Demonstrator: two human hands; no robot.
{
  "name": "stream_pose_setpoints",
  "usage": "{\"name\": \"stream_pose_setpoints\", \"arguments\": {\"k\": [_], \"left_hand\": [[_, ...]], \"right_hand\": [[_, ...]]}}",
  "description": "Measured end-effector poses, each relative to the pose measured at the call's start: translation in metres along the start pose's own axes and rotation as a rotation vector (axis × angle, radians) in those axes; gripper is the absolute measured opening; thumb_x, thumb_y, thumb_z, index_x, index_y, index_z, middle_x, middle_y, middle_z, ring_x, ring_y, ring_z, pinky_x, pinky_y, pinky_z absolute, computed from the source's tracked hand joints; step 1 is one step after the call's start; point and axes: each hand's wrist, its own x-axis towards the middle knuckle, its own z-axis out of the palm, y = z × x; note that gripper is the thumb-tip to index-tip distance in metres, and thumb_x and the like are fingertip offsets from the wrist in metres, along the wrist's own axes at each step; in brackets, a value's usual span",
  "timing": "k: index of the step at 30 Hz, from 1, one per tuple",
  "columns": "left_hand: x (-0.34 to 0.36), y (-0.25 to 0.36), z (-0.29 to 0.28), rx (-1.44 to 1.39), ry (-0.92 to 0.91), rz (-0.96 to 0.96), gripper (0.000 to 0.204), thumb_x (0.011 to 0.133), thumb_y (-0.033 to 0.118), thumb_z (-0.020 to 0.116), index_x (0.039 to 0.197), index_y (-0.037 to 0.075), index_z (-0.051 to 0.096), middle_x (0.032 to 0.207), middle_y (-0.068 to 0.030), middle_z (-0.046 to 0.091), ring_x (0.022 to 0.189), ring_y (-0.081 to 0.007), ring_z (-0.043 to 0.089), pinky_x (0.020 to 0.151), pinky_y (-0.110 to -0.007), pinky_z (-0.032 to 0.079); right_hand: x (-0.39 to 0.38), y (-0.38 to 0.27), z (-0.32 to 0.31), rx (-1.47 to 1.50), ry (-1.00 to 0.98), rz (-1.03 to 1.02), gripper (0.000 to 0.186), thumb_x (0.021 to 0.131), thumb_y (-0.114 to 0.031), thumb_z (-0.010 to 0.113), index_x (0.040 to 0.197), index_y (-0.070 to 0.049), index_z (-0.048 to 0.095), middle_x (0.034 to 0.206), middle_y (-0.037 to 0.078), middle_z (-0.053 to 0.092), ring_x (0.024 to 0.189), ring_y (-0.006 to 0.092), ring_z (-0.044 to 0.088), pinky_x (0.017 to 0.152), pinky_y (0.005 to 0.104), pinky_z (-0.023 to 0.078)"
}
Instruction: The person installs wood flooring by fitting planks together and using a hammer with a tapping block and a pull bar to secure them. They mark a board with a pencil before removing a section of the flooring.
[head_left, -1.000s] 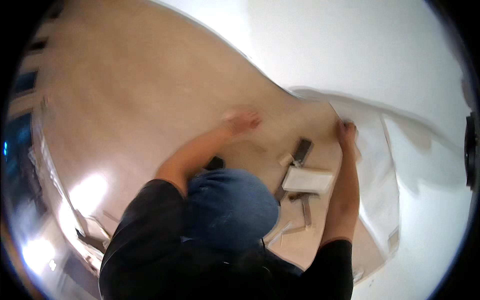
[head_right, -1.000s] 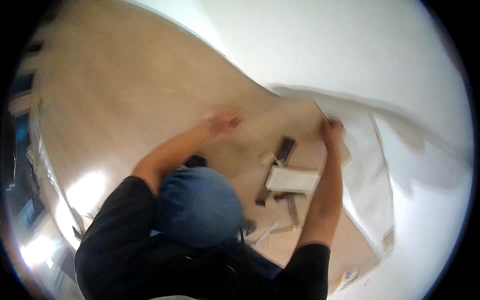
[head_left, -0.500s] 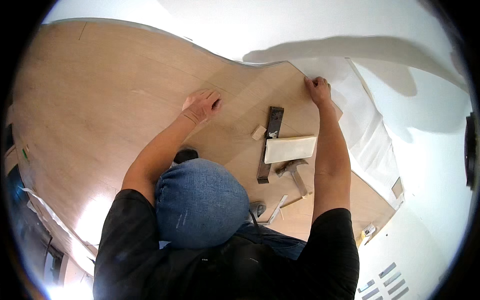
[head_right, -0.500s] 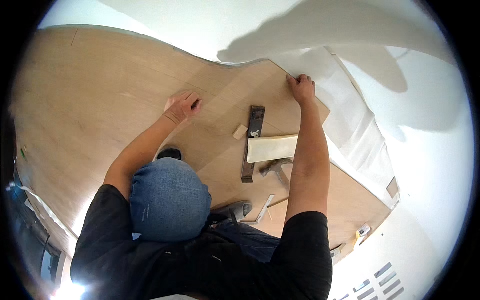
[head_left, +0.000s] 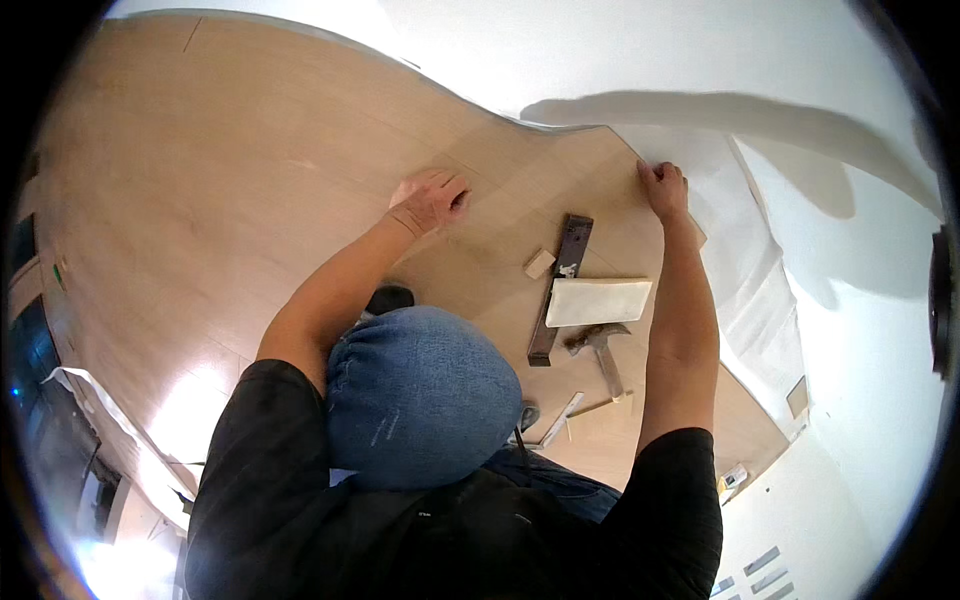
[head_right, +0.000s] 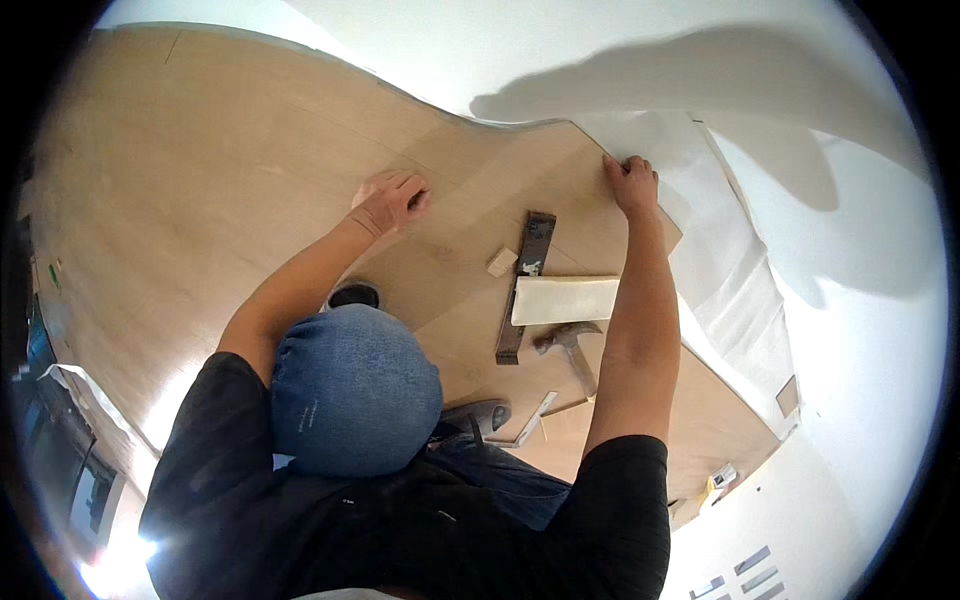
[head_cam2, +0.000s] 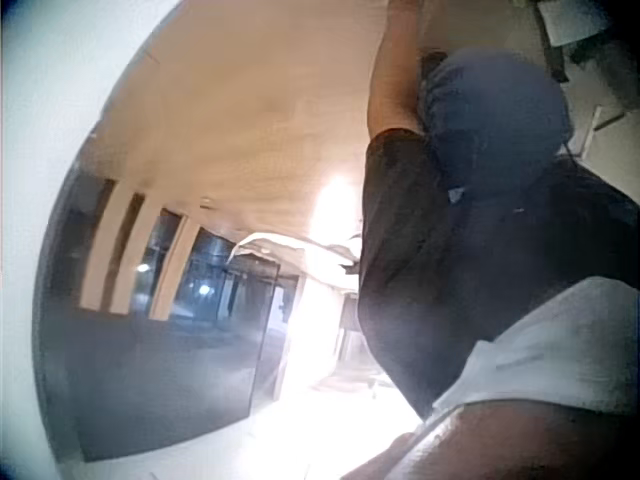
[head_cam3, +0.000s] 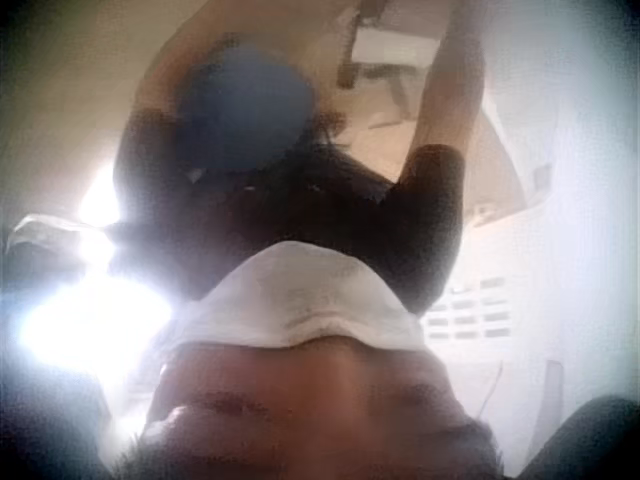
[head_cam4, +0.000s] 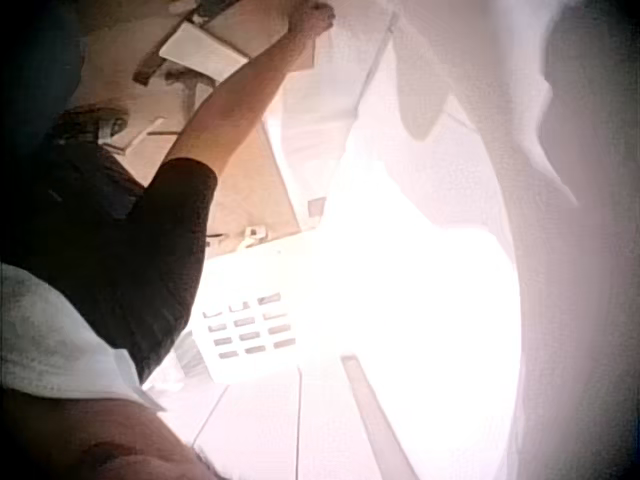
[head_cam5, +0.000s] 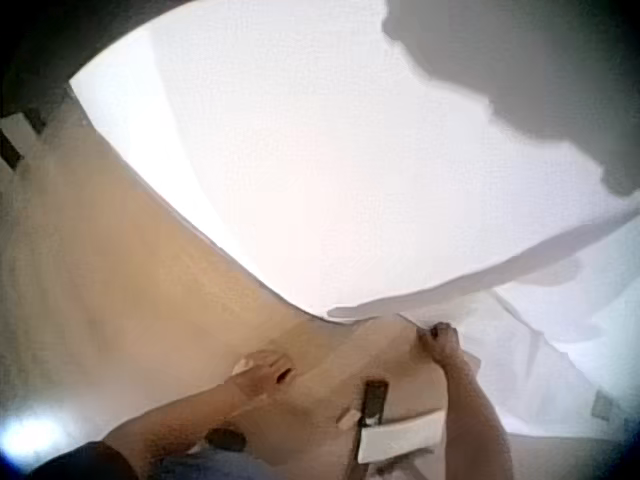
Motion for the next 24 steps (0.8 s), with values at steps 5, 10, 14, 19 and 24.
{"name": "stream_pose_setpoints", "arguments": {"k": [5,10,14,19,24], "left_hand": [[0.003,0.001,-0.003,-0.053,0.017,0.031,0.015,0.084,0.023,0.073,0.091,0.013,0.064,0.084,-0.0056,0.069,0.074,-0.0261,0.069,0.063,-0.04,0.057],[0.005,0.0,0.0,-0.033,-0.021,0.016,0.01,0.086,0.02,0.07,0.093,0.013,0.066,0.087,-0.0071,0.07,0.08,-0.0259,0.069,0.07,-0.039,0.057],[0.004,-0.002,-0.003,-0.014,-0.032,0.02,0.01,0.085,0.02,0.07,0.091,0.014,0.065,0.082,-0.0052,0.069,0.076,-0.0247,0.069,0.065,-0.039,0.057],[0.004,-0.003,0.004,-0.061,0.031,0.042,0.009,0.084,0.02,0.07,0.088,0.014,0.064,0.079,-0.0042,0.068,0.073,-0.0239,0.069,0.062,-0.039,0.057],[0.003,0.001,-0.002,-0.056,-0.027,-0.011,0.012,0.082,0.014,0.072,0.085,0.014,0.06,0.076,-0.0041,0.066,0.069,-0.0242,0.067,0.06,-0.037,0.055]], "right_hand": [[0.002,0.009,0.006,-0.012,0.022,0.013,0.064,0.093,-0.062,0.061,0.11,0.0,0.067,0.115,0.02,0.066,0.112,0.0419,0.058,0.101,0.0493,0.044],[0.004,0.012,0.008,-0.017,0.034,-0.008,0.061,0.093,-0.06,0.063,0.106,0.0,0.066,0.111,0.022,0.066,0.108,0.0415,0.059,0.1,0.0494,0.045],[0.0,0.002,0.002,0.0,0.033,-0.024,0.06,0.094,-0.059,0.062,0.104,0.001,0.067,0.108,0.022,0.067,0.107,0.0404,0.06,0.099,0.0487,0.045],[0.002,0.012,0.006,-0.009,0.069,-0.021,0.062,0.096,-0.06,0.06,0.105,0.001,0.068,0.11,0.021,0.068,0.107,0.0393,0.061,0.097,0.048,0.047],[0.002,0.011,0.007,-0.015,0.032,-0.008,0.066,0.094,-0.063,0.06,0.107,0.001,0.067,0.113,0.022,0.066,0.11,0.0409,0.059,0.098,0.0496,0.046]]}}
